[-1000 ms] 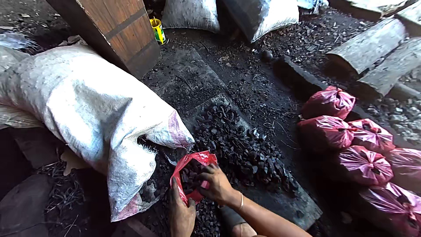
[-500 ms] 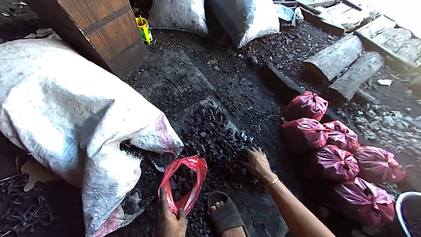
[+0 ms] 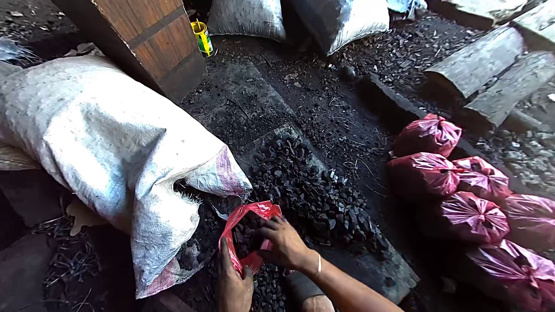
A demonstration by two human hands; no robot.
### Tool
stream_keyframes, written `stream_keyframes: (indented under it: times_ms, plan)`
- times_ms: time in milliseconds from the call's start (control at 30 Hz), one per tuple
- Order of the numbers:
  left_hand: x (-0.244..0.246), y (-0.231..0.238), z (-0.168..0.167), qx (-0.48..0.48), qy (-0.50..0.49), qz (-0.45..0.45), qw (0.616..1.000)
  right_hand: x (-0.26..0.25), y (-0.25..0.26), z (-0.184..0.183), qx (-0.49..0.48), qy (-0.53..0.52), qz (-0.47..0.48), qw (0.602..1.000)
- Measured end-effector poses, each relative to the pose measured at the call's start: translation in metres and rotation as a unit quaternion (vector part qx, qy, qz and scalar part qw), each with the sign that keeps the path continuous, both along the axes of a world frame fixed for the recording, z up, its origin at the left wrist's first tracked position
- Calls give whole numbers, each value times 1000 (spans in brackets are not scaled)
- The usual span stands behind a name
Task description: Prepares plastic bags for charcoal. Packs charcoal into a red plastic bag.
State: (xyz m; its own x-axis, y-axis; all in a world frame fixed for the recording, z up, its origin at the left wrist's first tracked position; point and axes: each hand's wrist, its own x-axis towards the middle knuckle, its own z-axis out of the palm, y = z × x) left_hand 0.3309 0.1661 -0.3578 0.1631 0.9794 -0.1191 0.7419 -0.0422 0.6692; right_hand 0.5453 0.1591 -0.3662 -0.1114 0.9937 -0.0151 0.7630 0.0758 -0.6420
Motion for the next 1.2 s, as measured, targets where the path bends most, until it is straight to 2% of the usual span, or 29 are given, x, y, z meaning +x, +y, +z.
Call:
stream_keyframes:
  times_ms: [67,167,233,333,400,467,567,667,767,833,900,1000,1100,1200]
  plan:
    - [-3,2,0,1,1,3,1000,-14,2,-3,13,-7,27,1000]
    - [-7,3,-2,4,7,-3,1000,9,-14,-7,54,38,-52,996]
    - [-8,6,-5,0,10,-5,1000,49,-28,-18,38,26,-144,989]
    - [-3,7,-6,0,9,-3,1000,128,-49,-35,-24,-82,-288,954]
    - [0,4,-4,-8,4,-3,1000,173,-59,-42,-53,-138,-342,928]
    - [3,4,-2,-12,6,-2,1000,199,-58,-46,-93,-185,-340,917]
    - [3,3,-3,-13,9,0,1000,211,-47,-55,-152,-227,-294,916]
    - [0,1,-2,-9,13,4,1000,210,-42,-61,-141,-227,-289,920]
    - [-2,1,-1,-7,14,5,1000,214,-46,-62,-88,-196,-280,936]
    - [-2,2,-1,-8,10,8,1000,205,-46,-46,-45,-150,-281,947]
    - [1,3,0,-3,8,8,1000,178,-38,-9,-10,-74,-263,962]
    - [6,8,7,-6,12,9,1000,115,-11,29,9,5,-141,990]
    - [6,12,15,-6,24,8,1000,39,24,28,0,8,25,1000]
    - [3,16,17,9,29,5,1000,-22,57,0,-8,-21,96,995]
